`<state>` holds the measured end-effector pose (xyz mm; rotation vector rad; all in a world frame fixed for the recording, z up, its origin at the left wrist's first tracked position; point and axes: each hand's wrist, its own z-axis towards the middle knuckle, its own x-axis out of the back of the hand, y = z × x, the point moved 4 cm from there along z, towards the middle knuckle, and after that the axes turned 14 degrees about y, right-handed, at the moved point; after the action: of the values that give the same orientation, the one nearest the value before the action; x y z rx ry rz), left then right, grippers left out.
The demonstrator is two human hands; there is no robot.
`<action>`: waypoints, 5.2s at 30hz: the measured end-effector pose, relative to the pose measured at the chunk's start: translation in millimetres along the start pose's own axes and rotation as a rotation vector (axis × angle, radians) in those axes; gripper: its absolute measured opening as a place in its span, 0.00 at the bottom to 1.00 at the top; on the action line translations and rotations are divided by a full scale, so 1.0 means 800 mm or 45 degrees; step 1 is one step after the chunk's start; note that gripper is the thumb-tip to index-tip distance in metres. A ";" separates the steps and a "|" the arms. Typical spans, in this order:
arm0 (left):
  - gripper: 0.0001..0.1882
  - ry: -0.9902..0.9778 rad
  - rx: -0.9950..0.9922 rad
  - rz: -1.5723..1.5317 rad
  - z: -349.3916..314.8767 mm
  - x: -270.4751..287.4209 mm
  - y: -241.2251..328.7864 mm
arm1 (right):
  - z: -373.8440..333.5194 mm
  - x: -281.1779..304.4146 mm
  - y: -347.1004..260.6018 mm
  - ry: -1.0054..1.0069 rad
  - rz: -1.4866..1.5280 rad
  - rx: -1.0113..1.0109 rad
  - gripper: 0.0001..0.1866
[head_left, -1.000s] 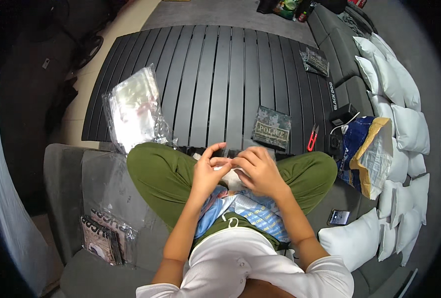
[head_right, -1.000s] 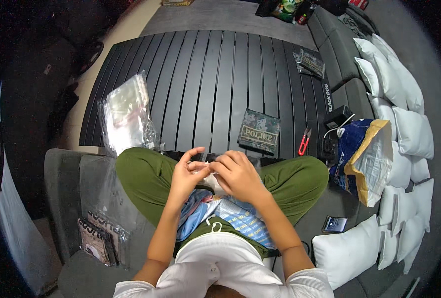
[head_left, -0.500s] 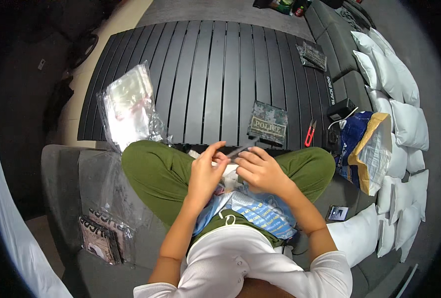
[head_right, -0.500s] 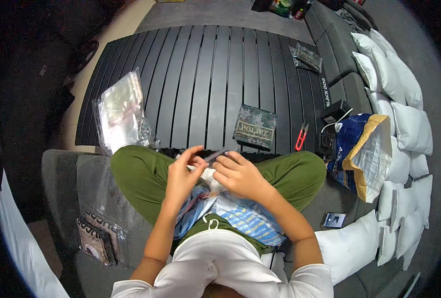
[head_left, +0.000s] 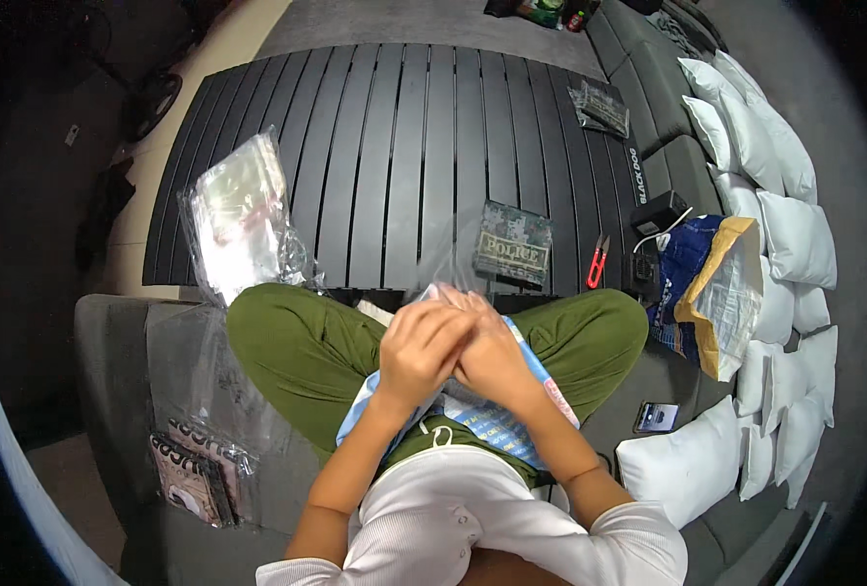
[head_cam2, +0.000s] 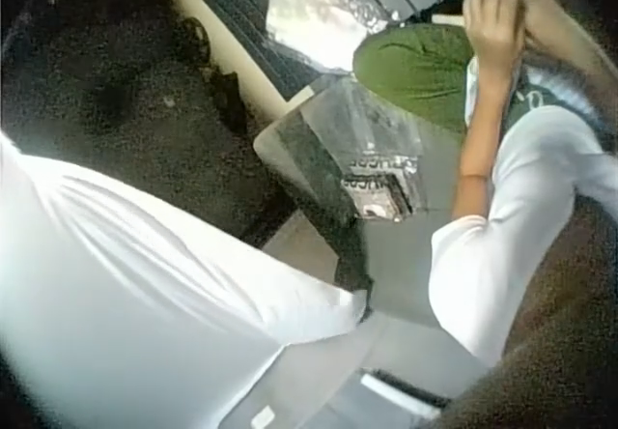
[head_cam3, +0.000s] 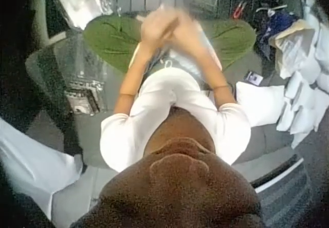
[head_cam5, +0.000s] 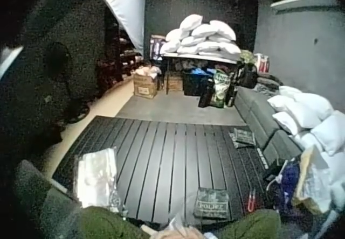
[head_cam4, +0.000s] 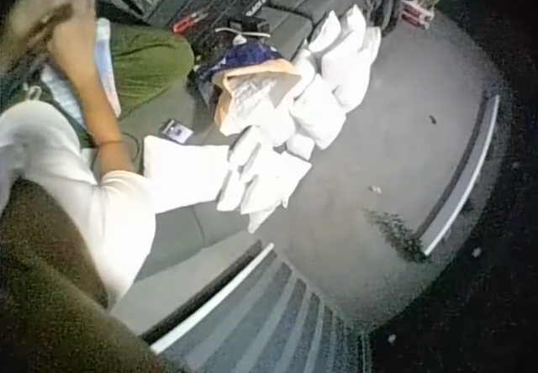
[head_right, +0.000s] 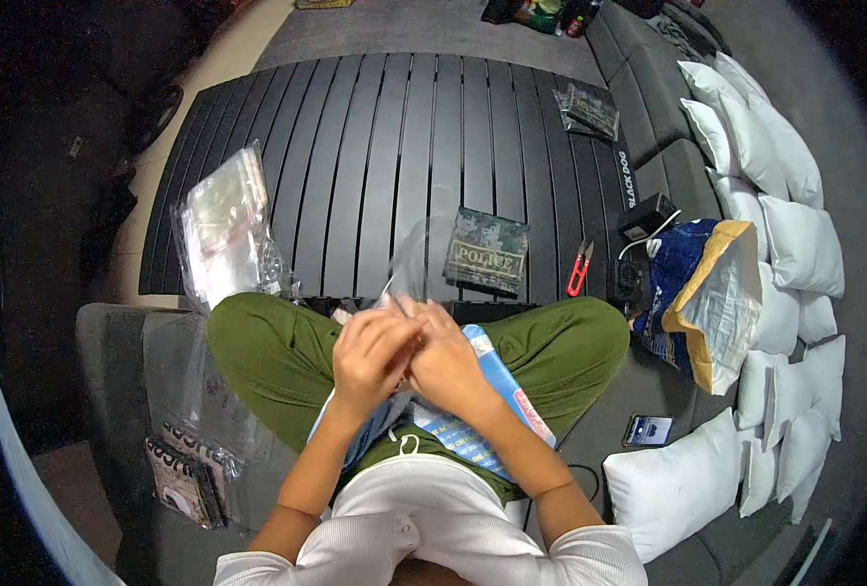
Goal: Unpacking a package, inspecting a small patch, then trimming a loose thread from a blue garment using snips.
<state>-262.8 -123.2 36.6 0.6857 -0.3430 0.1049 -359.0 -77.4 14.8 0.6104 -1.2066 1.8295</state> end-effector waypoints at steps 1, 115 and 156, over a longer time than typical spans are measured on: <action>0.17 -0.015 -0.087 -0.010 -0.002 -0.001 0.005 | -0.001 -0.002 0.002 -0.025 0.136 -0.091 0.30; 0.21 0.214 1.383 -1.202 -0.065 -0.063 -0.045 | -0.014 -0.016 0.076 0.391 1.796 -1.239 0.12; 0.22 -0.463 1.921 -1.529 -0.001 -0.190 -0.191 | 0.046 -0.003 0.303 0.464 1.954 -1.576 0.20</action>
<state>-373.6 -238.4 -108.2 2.3098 -0.0872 -1.0271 -564.7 -156.3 -92.3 -1.6485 -2.3655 1.4564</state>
